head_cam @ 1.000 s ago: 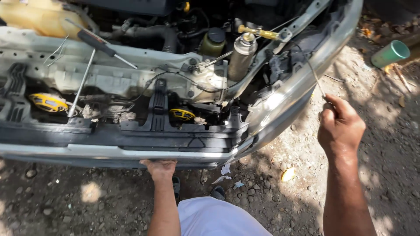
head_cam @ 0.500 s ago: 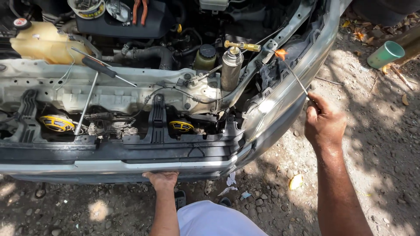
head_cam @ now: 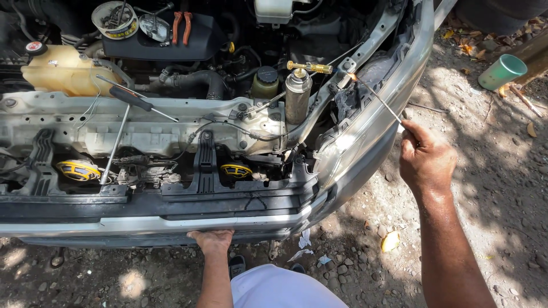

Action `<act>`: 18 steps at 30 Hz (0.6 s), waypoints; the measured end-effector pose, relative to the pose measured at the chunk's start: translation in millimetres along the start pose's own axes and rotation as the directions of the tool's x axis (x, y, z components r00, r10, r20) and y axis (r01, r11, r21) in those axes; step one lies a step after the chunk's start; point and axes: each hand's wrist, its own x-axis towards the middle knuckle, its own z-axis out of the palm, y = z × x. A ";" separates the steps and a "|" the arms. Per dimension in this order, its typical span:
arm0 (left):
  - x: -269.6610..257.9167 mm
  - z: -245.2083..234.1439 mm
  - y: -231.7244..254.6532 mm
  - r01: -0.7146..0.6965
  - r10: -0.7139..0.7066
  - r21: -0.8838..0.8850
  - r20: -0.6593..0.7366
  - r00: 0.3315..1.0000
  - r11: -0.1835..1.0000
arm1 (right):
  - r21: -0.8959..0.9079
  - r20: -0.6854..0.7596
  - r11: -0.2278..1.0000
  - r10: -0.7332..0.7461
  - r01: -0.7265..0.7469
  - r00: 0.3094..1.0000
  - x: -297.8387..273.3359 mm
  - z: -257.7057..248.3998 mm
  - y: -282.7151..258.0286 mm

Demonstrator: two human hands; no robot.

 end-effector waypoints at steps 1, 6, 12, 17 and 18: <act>4.9 -3.9 -0.5 -0.002 0.002 0.007 -0.012 1.000 1.000 | -0.020 0.004 1.000 0.004 -0.004 1.000 0.9 -1.8 -1.4; 6.8 0.4 -3.3 0.007 -0.006 -0.010 0.067 0.998 1.000 | -0.075 0.005 0.992 -0.105 0.105 0.994 0.7 -2.8 20.8; 39.4 -29.4 -6.3 0.039 -0.021 -0.092 0.197 0.980 0.995 | -0.034 0.010 0.969 -0.246 0.246 0.969 0.8 0.2 12.7; 23.4 -15.1 -4.9 0.021 -0.014 -0.080 0.088 0.996 0.997 | 0.131 0.084 0.986 -0.119 0.107 0.989 3.2 4.0 18.2; 20.4 -13.3 -4.8 0.012 -0.007 -0.076 0.074 0.997 0.997 | 0.126 0.090 0.989 -0.096 0.084 0.991 3.8 5.4 19.6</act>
